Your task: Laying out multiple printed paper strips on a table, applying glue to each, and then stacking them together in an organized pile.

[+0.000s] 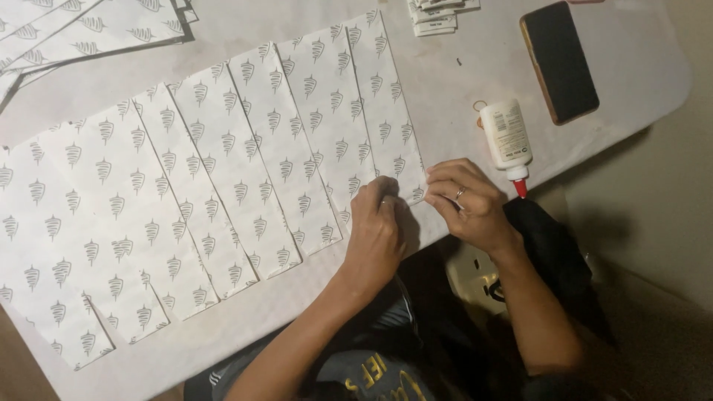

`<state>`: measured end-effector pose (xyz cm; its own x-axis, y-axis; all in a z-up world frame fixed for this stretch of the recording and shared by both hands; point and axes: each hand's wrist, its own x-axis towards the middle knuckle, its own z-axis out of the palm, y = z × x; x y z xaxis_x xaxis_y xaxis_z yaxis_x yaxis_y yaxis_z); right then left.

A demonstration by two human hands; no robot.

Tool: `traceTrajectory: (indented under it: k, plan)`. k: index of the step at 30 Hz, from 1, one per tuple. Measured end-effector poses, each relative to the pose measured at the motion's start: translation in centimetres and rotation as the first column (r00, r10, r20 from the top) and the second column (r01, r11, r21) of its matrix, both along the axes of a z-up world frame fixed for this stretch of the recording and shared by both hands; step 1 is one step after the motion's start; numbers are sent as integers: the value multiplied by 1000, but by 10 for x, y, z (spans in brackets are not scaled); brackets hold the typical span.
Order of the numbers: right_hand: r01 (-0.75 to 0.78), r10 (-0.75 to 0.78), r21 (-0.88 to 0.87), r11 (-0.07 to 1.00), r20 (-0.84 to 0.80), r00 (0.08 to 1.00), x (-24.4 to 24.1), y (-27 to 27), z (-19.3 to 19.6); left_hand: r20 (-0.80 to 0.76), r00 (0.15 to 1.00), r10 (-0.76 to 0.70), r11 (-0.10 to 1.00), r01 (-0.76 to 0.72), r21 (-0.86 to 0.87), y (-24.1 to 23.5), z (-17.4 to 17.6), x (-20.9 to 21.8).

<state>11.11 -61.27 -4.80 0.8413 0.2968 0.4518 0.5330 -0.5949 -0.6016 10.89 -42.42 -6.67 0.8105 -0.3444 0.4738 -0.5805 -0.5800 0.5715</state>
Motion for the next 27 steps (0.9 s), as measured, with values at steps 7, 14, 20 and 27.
traceTrajectory:
  k: [7, 14, 20, 27]
  plan:
    - [96, -92, 36, 995, -82, 992, 1, 6, 13, -76, 997, 1, 999, 2, 34, -4, -12, -3]
    - [209, -203, 30, 977, -140, 969, -4, 14, 4, -172, 985, -25, 999, 30, 30, 2, 15, -3]
    - [218, -208, 28, 976, -211, 955, -2, 6, 8, -398, 914, -84, 992, 37, -124, 5, 12, 0]
    - [216, -206, 22, 976, -219, 954, -3, 8, 13, -166, 979, 118, 971, -78, 227, -8, 10, 9]
